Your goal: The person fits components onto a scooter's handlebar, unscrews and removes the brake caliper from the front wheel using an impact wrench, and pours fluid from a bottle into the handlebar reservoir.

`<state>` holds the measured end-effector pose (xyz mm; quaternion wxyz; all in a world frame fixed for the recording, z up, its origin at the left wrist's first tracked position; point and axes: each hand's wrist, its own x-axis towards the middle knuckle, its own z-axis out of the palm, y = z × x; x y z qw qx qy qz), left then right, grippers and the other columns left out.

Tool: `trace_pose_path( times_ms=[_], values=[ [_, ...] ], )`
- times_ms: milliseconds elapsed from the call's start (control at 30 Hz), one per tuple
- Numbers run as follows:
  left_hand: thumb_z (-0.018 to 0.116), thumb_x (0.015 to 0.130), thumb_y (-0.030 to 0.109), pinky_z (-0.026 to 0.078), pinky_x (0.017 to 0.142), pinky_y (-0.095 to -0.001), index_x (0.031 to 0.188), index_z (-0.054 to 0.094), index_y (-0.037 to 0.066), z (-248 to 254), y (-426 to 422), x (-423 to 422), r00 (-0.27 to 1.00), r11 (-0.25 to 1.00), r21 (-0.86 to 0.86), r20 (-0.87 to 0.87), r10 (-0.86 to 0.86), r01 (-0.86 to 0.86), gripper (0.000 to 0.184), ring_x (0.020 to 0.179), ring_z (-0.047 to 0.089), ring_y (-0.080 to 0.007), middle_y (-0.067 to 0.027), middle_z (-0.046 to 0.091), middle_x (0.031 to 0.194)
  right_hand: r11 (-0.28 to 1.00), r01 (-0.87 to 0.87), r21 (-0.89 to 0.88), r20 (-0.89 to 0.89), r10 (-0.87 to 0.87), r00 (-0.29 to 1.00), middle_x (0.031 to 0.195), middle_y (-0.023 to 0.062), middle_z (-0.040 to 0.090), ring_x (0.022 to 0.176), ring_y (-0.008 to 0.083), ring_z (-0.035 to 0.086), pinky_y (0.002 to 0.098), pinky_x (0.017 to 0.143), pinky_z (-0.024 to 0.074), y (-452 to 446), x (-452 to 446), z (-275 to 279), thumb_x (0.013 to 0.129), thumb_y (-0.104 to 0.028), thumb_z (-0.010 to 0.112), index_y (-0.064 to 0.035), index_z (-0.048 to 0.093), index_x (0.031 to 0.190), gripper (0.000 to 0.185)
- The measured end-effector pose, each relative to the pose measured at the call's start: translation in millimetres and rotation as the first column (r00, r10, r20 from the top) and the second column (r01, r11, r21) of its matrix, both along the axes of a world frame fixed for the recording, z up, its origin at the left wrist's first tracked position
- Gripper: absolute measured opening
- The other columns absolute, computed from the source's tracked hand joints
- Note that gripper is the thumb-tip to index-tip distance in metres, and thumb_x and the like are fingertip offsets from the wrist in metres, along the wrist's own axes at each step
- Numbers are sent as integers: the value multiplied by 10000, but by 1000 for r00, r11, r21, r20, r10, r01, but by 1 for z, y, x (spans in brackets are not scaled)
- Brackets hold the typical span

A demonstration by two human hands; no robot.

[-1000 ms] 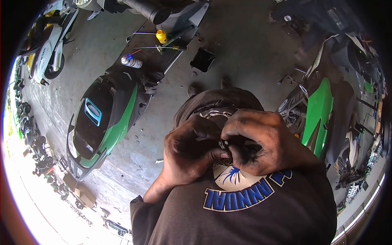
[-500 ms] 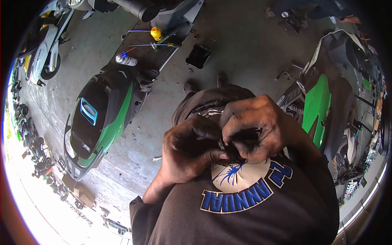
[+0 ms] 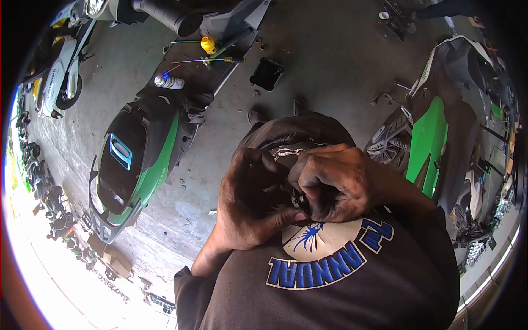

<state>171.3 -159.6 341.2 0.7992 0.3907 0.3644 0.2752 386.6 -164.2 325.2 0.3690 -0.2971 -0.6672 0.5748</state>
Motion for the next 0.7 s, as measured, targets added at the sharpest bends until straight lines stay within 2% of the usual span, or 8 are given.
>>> trace_pose_path(
  times_ms=[167, 233, 467, 533, 567, 633, 667, 700],
  values=[
    [792, 725, -64, 577, 812, -317, 1158, 354, -20, -1, 3, 2, 1000, 1000, -3, 13, 5, -5, 617, 980, 649, -213, -173, 572, 1060, 1000, 0, 22, -65, 1, 998, 801, 74, 554, 737, 256, 593, 377, 675, 468, 0, -1, -8, 641, -113, 836, -56, 498, 881, 419],
    [788, 720, -66, 578, 824, -328, 1157, 358, -22, -2, 4, 0, 999, 998, 27, -12, -49, 49, 614, 1009, 639, -219, -179, 561, 1086, 993, -3, 115, -77, 12, 997, 806, 102, 602, 708, 222, 618, 340, 617, 502, 4, -1, -9, 703, 0, 771, -50, 508, 871, 316],
    [799, 709, -60, 578, 834, -331, 1157, 365, -22, -3, 8, 2, 999, 998, 38, 5, -52, 51, 625, 1023, 631, -220, -165, 551, 1076, 991, -21, 130, -134, 38, 990, 835, 108, 609, 749, 242, 624, 356, 614, 509, 6, 1, -12, 659, -37, 803, -67, 505, 875, 369],
    [805, 705, -52, 577, 827, -325, 1149, 374, -23, -3, 8, 3, 999, 998, 38, 3, -50, 50, 620, 1021, 630, -218, -158, 547, 1068, 988, -38, 153, -119, 56, 991, 878, 98, 568, 833, 291, 612, 395, 737, 502, 5, 1, -15, 642, -155, 835, -35, 512, 901, 430],
    [805, 705, -52, 577, 827, -325, 1149, 374, -23, -3, 8, 2, 999, 998, 38, 1, -50, 50, 620, 1021, 630, -218, -158, 547, 1068, 988, -38, 152, -120, 57, 991, 878, 98, 568, 833, 291, 612, 395, 737, 502, 6, 1, -15, 642, -155, 835, -35, 512, 901, 430],
    [814, 697, -41, 576, 820, -324, 1134, 384, -20, -3, 9, 1, 997, 997, 33, -26, -67, 68, 613, 1008, 627, -211, -155, 544, 1073, 979, -4, 204, -123, 30, 992, 814, 95, 595, 748, 245, 621, 361, 587, 503, 6, 0, -16, 670, -52, 802, -76, 498, 869, 365],
    [814, 697, -41, 576, 820, -324, 1134, 384, -20, -3, 9, 2, 997, 997, 34, -27, -66, 67, 613, 1008, 627, -211, -155, 544, 1073, 979, -5, 205, -125, 31, 992, 814, 95, 595, 748, 245, 621, 361, 587, 503, 7, 0, -17, 670, -52, 802, -76, 498, 869, 365],
    [815, 689, -43, 575, 811, -327, 1125, 388, -16, -3, 8, 2, 998, 998, 34, -36, -57, 58, 610, 995, 627, -209, -152, 550, 1058, 981, -30, 189, -130, 55, 990, 847, 92, 580, 787, 272, 615, 379, 664, 504, 6, 1, -18, 655, -83, 808, -57, 501, 894, 389]
  ],
)
